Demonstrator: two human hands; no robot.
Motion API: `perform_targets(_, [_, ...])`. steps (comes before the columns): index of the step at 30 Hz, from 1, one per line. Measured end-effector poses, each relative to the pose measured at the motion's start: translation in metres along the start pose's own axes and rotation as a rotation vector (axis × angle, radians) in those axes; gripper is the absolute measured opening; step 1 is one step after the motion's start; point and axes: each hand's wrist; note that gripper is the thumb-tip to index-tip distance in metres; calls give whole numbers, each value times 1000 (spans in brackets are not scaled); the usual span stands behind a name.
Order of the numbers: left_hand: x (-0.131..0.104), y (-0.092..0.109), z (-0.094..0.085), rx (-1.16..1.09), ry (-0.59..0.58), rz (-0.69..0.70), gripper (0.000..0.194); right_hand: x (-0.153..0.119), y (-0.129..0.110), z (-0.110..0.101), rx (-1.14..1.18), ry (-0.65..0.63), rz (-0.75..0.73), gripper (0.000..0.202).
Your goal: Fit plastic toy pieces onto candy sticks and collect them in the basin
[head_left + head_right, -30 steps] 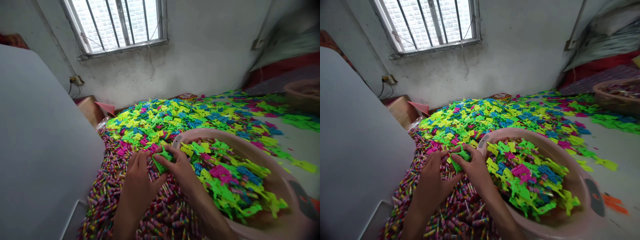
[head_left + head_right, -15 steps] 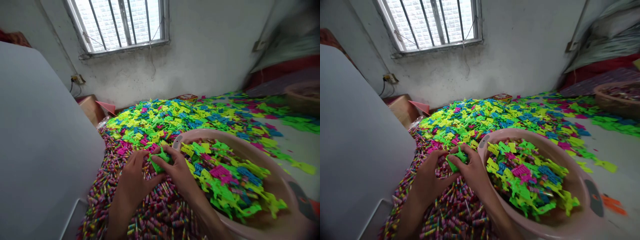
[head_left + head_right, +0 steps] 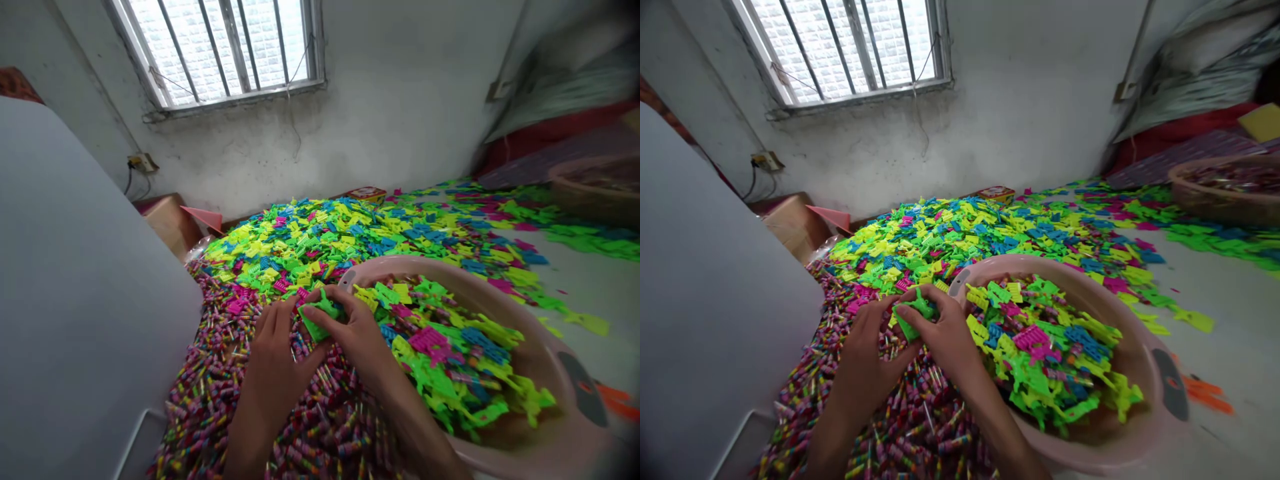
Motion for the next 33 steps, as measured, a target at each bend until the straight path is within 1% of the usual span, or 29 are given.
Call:
perform_targets(5, [0,-3,1,68,17,30,47,0,2,2,-51,24,7,20])
perform_targets(8, [0,-3,3,65,31,34,45,0,3,3,-67,31,5,19])
perform_targets(14, [0,-3,3,14,-3,-50,58,-1,0,2,-92,-2,1,14])
perform_targets(20, [0,-2,3,30,-25,-50,53,-1,-2,2,-131,5,12,22])
perform_targets(25, [-1,-2,4,48,-7,-79,62,-2,-1,1,-135,-8,26,20])
perform_targets(30, [-1,-2,3,54,-20,-54,57,-1,-1,2,-148,3,31,24])
perform_targets(33, [0,-1,1,47,-19,-46,55,0,-1,2,-153,11,27,22])
Point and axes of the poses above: each hand's wrist, its own x-axis towards the middle knuckle, its own z-axis out of the palm, y = z × x, and after that the axes turned 12 degrees about -y, right-handed
